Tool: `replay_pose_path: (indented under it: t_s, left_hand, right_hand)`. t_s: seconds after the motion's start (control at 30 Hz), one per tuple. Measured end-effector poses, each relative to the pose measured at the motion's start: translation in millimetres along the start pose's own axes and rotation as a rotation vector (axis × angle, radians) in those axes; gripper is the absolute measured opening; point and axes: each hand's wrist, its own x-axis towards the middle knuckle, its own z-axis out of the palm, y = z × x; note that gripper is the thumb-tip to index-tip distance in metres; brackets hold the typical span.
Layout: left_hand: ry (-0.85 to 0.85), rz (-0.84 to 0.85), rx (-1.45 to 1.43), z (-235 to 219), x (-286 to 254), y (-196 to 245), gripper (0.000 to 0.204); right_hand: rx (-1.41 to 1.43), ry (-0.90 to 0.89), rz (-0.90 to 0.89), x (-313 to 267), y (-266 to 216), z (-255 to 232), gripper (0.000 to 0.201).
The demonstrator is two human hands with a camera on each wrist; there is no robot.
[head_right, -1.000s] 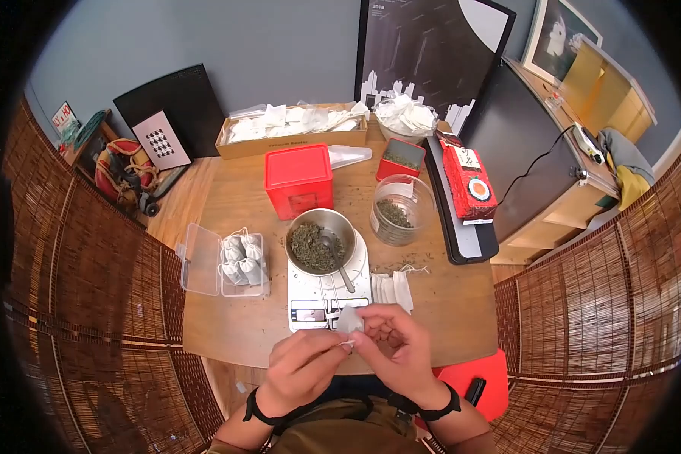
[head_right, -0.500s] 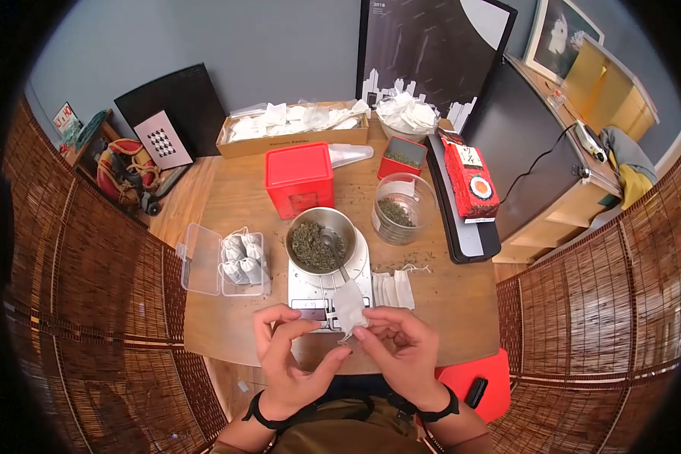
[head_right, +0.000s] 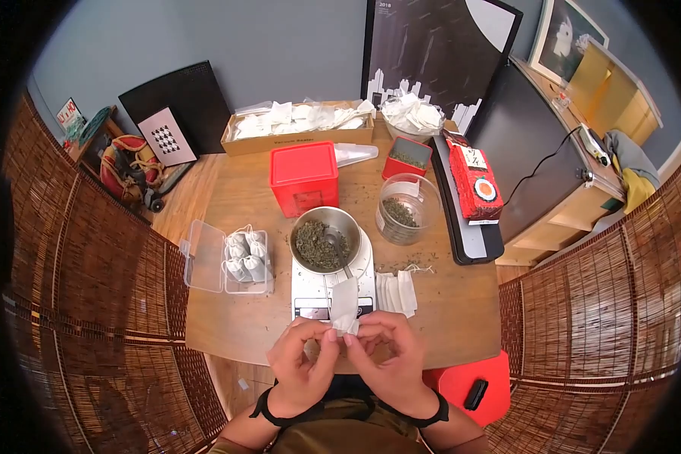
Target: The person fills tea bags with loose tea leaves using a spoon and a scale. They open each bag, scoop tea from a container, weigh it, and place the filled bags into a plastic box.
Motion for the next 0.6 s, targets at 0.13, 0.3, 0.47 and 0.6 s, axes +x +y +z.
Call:
replay_pose_path:
  t_s: [0.13,0.3,0.47,0.6]
  left_hand:
    - [0.004,0.206,0.106,3.3,4.1,-2.6,0.013]
    - [-0.063,0.3,0.142,-2.6,9.7,-7.7,0.019]
    - [-0.159,0.357,0.173,-6.6,12.3,-8.6,0.023]
    - [-0.142,0.341,0.207,-8.7,13.5,-8.2,0.024]
  right_hand:
    - [-0.059,0.062,-0.093,1.2,4.5,6.8,0.038]
    - [-0.261,0.133,-0.255,12.1,-2.6,6.4,0.034]
    - [-0.471,0.143,-0.401,16.5,-1.2,3.3,0.029]
    - [-0.419,0.176,-0.35,16.3,4.1,9.5,0.028]
